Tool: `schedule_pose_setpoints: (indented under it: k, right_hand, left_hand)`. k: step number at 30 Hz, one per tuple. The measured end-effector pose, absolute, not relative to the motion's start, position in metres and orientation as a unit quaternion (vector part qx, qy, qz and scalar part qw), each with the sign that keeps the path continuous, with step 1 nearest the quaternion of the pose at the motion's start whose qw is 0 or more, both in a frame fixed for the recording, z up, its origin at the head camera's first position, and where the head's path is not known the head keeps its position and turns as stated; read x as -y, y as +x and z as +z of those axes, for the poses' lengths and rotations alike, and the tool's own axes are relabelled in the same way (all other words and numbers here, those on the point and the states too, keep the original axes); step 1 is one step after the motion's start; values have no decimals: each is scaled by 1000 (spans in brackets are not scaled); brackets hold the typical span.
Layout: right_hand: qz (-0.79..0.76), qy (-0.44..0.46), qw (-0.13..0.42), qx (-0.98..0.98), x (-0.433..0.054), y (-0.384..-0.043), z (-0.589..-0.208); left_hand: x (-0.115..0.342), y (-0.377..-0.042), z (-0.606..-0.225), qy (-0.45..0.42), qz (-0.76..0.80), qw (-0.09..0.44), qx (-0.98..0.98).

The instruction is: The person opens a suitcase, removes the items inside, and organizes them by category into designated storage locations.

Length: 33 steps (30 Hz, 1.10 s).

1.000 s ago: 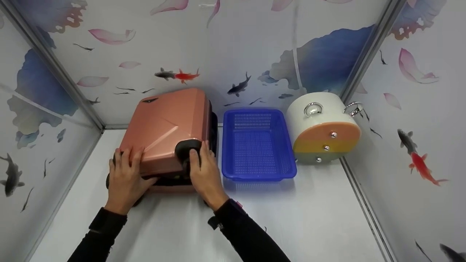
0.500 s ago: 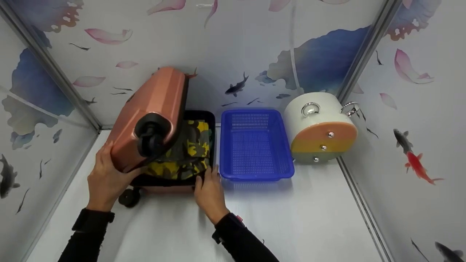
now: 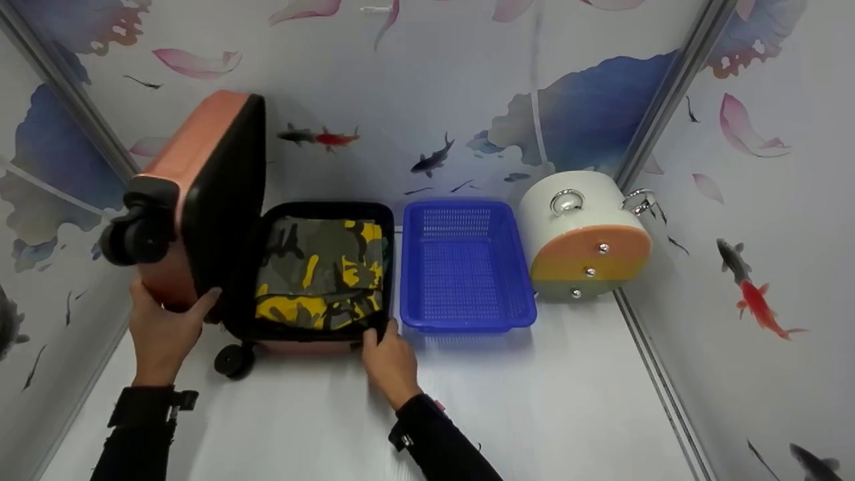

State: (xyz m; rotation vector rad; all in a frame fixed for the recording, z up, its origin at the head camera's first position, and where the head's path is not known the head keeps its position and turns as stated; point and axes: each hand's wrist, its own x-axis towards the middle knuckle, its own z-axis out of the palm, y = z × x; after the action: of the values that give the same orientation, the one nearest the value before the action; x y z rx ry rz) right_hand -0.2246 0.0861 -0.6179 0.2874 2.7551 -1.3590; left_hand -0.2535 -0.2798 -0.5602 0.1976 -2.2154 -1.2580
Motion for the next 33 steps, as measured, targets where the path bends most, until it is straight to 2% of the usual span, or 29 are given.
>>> schedule_pose_setpoints:
  k: [6,9,16,22,28,33]
  right_hand:
    - [-426,91,-38,-899,-92,-224,-629]
    - [-425,94,-53,-899,-95,-224,-634]
    - [-416,81,-50,-904,-100,-225,-635]
    - [-421,79,-42,-903,-98,-225,-633]
    - [-424,77,-35,-902,-99,-225,-632]
    - [-422,83,-20,-902,-99,-225,-633]
  left_hand:
    - [287,-257,-565,120,-547,258,787]
    - [292,-255,-570,153,-577,234,767]
    - [308,-248,-583,217,-628,152,731]
    - [318,-247,-593,247,-657,120,702]
    - [325,-242,-603,264,-680,76,680]
    - [331,-236,-609,262,-713,13,650]
